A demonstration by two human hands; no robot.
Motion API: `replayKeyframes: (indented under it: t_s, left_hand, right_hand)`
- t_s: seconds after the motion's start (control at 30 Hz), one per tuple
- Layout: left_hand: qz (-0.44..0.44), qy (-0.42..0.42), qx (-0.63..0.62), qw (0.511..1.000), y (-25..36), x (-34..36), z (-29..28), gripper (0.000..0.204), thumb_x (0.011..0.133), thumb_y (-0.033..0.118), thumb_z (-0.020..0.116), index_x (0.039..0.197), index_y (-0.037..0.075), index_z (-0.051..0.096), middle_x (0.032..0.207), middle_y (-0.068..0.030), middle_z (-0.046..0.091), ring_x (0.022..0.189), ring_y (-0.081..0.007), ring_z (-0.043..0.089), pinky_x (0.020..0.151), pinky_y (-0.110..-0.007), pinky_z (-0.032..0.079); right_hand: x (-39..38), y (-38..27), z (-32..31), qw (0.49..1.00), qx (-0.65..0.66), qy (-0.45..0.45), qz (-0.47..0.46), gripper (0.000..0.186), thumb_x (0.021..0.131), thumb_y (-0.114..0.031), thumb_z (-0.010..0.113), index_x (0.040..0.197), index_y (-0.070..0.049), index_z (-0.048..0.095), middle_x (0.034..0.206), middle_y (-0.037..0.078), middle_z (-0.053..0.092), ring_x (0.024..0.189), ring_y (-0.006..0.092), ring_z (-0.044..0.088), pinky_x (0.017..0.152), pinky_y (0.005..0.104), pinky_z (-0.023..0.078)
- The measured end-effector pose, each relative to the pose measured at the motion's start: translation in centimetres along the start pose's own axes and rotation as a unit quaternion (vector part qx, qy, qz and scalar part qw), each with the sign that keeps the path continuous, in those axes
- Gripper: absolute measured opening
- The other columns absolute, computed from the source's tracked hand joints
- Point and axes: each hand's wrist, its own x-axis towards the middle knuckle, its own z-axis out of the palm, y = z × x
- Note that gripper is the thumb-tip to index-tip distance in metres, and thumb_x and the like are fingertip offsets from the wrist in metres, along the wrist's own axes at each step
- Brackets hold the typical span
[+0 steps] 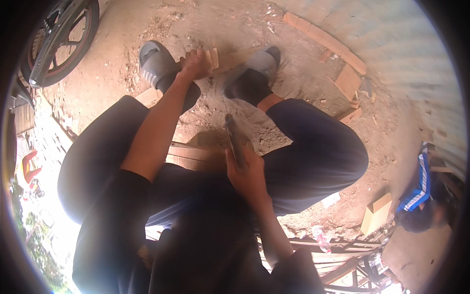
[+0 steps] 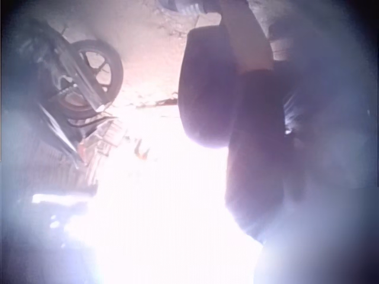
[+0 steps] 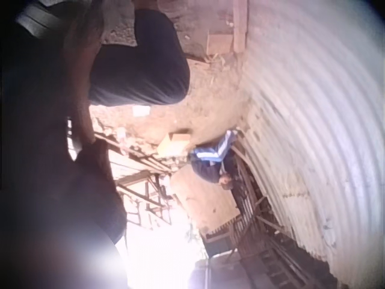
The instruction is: The person sits on the ground and uses a hand saw to cut a small piece of wood placed between their feet. They hold the wood steady with one hand and saw with the other, producing sawdust as they work.
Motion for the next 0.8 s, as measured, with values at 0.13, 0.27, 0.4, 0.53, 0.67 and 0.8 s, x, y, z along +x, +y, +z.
replayKeyframes:
  t_s: [0.13,0.27,0.4,0.53,0.67,0.8]
  left_hand:
    - [-0.023,-0.009,0.007,1.000,0.3,0.3,0.0,0.073,0.067,0.038,0.078,0.120,0.004,0.042,0.123,-0.0183,0.051,0.117,-0.0355,0.050,0.097,-0.056,0.039]
    - [-0.020,-0.007,-0.014,1.000,-0.1,-0.1,-0.1,0.064,0.073,0.034,0.073,0.119,0.002,0.042,0.121,-0.0193,0.052,0.115,-0.0364,0.052,0.094,-0.057,0.040]
    - [-0.038,-0.014,0.005,0.999,0.5,0.2,0.1,0.069,0.069,0.036,0.077,0.120,0.003,0.042,0.121,-0.0192,0.053,0.117,-0.0353,0.050,0.096,-0.056,0.038]
    - [-0.001,0.002,0.000,1.000,-0.4,0.6,0.5,0.066,0.068,0.035,0.076,0.116,0.003,0.043,0.117,-0.0204,0.053,0.116,-0.0378,0.050,0.095,-0.058,0.038]
    - [0.004,-0.010,-0.006,1.000,0.2,-0.3,-0.5,0.068,0.068,0.034,0.076,0.118,0.004,0.041,0.120,-0.0204,0.051,0.118,-0.0381,0.049,0.096,-0.058,0.038]
    - [-0.009,-0.032,0.000,0.999,0.3,-0.4,-0.1,0.070,0.069,0.035,0.076,0.120,0.003,0.040,0.122,-0.0210,0.051,0.120,-0.0384,0.047,0.098,-0.057,0.036]
  right_hand:
    - [-4.4,-0.6,-2.1,0.998,0.035,0.001,0.046,0.019,0.093,-0.012,0.060,0.080,0.002,0.058,0.061,-0.003,0.046,0.059,0.0030,0.040,0.051,0.0255,0.035]
    - [0.1,-1.5,-0.3,0.995,0.036,-0.031,0.084,0.015,0.092,-0.010,0.060,0.084,0.002,0.060,0.062,-0.004,0.048,0.061,0.0012,0.041,0.051,0.0232,0.036]
    - [-3.5,-0.7,-2.0,0.996,0.058,0.012,0.065,0.015,0.091,-0.009,0.061,0.082,0.002,0.059,0.061,-0.004,0.046,0.060,0.0014,0.040,0.050,0.0228,0.034]
    - [-1.8,-1.9,-2.5,0.995,0.039,-0.033,0.084,0.013,0.089,-0.008,0.064,0.083,0.002,0.060,0.060,0.013,0.055,0.049,0.0155,0.050,0.051,0.0320,0.043]
    - [-0.4,-1.8,-2.1,0.996,0.015,-0.029,0.078,0.013,0.088,-0.008,0.064,0.083,0.003,0.060,0.059,0.012,0.055,0.051,0.0136,0.051,0.052,0.0310,0.043]
    - [-3.5,-3.0,-3.9,0.999,0.026,0.004,0.042,0.014,0.088,-0.008,0.064,0.083,0.004,0.059,0.058,0.012,0.055,0.050,0.0153,0.051,0.052,0.0313,0.044]
